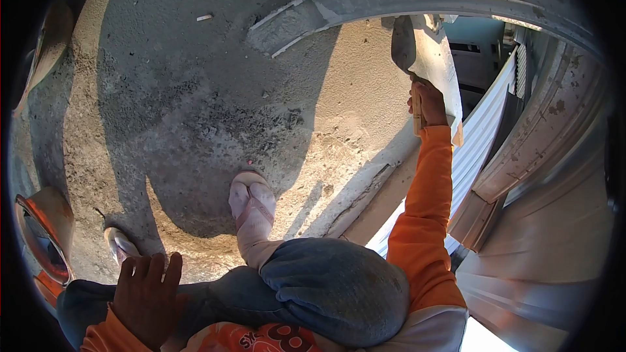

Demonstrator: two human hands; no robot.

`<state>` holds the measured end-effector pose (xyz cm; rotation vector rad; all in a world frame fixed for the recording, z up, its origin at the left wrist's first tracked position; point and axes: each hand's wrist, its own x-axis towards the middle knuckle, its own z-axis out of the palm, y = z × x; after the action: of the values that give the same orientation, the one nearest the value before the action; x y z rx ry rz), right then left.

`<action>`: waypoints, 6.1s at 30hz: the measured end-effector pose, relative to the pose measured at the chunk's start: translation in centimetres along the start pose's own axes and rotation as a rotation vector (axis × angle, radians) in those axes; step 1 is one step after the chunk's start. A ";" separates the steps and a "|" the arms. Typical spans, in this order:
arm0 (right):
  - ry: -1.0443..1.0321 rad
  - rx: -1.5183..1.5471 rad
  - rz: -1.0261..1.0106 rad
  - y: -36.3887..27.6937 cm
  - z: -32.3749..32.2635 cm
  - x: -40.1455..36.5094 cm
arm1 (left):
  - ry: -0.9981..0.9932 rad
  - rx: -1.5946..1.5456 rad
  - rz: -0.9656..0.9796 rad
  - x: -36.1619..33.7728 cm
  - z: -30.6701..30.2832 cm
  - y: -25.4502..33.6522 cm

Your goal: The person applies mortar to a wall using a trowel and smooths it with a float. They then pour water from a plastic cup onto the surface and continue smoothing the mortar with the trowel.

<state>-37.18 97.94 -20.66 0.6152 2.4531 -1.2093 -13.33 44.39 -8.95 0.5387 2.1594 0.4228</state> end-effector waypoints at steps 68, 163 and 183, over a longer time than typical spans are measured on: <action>-0.019 0.406 0.086 -3.1 -1.7 6.2 | 0.037 0.021 0.021 -0.4 -0.6 0.2; 0.417 -1.316 -0.418 -2.5 3.1 17.7 | 0.101 -0.152 -0.080 -5.3 -0.6 -4.4; 0.628 -0.438 -0.187 -2.3 -2.8 8.8 | 0.098 -0.341 -0.087 -5.2 -2.1 -10.1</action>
<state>-46.18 100.94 -21.71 0.7229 3.2213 -0.5309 -14.48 32.87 -9.11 0.2362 2.1314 0.7645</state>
